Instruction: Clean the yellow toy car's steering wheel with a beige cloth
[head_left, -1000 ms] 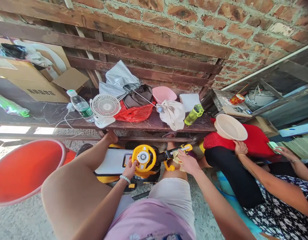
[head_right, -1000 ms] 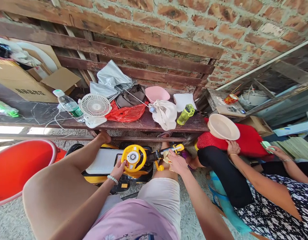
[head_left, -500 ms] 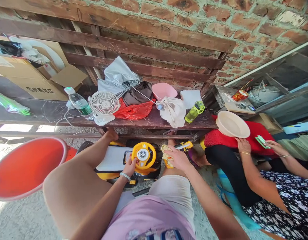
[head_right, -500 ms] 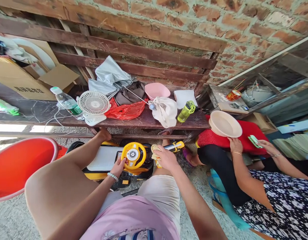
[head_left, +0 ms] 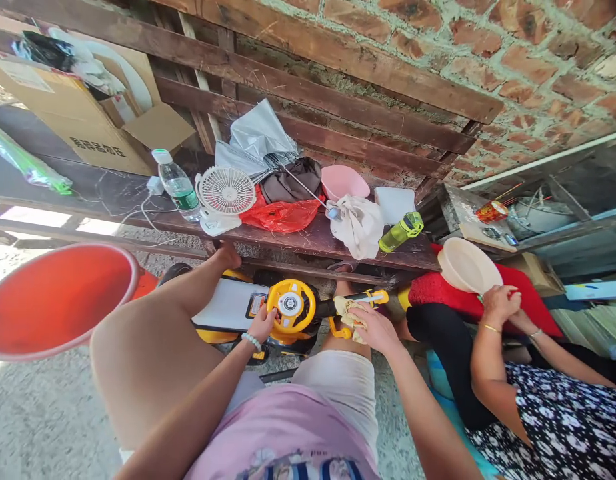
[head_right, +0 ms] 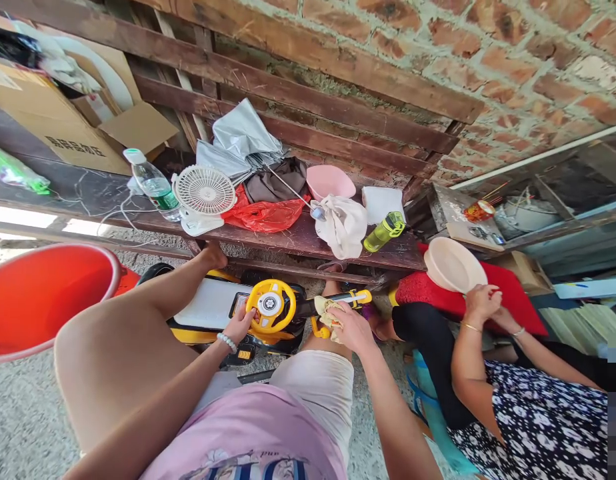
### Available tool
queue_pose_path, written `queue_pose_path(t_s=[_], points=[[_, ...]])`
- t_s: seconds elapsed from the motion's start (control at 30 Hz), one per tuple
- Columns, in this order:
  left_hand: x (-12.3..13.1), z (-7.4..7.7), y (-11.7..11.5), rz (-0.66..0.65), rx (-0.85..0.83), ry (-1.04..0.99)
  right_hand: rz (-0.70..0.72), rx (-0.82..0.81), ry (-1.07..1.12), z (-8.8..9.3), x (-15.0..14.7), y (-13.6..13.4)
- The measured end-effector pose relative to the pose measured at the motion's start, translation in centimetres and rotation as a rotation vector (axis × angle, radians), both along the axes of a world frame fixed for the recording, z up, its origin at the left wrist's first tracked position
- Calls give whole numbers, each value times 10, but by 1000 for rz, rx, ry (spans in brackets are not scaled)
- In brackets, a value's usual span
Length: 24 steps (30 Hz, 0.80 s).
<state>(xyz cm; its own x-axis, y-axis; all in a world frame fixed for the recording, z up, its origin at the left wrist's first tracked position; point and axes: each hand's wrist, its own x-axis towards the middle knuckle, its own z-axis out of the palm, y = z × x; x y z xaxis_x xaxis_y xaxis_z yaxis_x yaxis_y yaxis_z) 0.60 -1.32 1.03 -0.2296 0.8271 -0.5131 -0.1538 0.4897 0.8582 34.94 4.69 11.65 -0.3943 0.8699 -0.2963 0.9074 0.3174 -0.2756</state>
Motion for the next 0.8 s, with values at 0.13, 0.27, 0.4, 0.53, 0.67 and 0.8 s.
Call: queue_pose_path(t_s=[0.13,0.27,0.4,0.53,0.67,0.8], points=[[2,4,1,13,5,-19,-69,22,273,-15,-2,11],[2,8,1,17,-15,-24,-315,245,438,-13,-14,34],[0,11,1,-10,-31,10,-341,313,354,3,-15,40],[1,15,2,1,-21,11,-25,50,111,-2,-18,21],[3,19,3,18,-32,4,-9,-37,105,-27,-13,16],[2,20,3,1,-46,1,-56,-33,73,-40,-4,25]])
